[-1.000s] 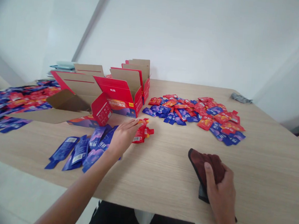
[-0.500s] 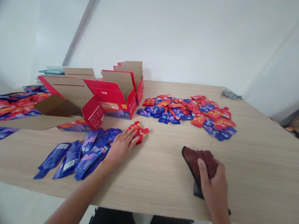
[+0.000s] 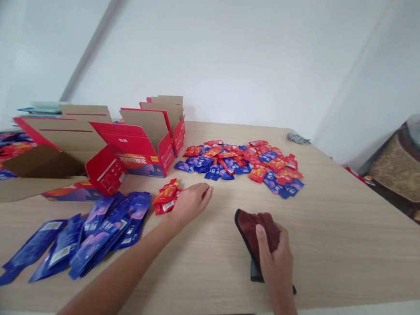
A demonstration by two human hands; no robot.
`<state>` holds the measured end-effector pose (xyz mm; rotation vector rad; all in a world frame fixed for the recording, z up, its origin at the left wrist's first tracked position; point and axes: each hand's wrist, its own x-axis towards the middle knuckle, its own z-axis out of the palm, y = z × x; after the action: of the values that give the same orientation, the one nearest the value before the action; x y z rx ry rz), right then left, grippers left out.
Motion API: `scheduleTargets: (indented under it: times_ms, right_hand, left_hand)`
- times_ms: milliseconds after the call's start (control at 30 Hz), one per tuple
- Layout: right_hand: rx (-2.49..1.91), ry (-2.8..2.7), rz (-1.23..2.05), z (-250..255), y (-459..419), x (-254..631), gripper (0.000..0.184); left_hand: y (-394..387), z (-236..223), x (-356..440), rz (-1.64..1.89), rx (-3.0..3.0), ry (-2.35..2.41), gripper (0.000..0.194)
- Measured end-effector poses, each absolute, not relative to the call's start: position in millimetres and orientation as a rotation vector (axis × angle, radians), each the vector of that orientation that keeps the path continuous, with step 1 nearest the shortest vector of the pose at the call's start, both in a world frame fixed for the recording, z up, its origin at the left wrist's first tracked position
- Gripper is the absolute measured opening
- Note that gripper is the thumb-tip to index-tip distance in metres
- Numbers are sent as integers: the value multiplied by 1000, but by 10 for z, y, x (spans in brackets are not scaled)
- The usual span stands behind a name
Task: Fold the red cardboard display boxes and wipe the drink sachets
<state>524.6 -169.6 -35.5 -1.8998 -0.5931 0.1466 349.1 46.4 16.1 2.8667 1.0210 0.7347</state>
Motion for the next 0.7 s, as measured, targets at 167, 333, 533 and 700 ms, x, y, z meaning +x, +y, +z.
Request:
scheduleTargets:
  times_ms: [167, 333, 533, 700]
  right_hand:
    - [-1890, -584, 204, -359, -1679, 5257, 76]
    - [-1896, -623, 217, -362, -1640, 5276, 79]
    - [-1889, -643, 229, -369, -1632, 5291, 74]
    - [-1885, -660, 228, -364, -1632, 5291, 72]
  left_hand:
    - [827, -7, 4392, 643, 2904, 1039, 33]
    - [1045, -187, 4735, 576, 2926, 1097, 45]
    - [1291, -179, 4868, 360, 3011, 1080, 39]
    - [1335, -146, 4904, 187, 3118, 971, 37]
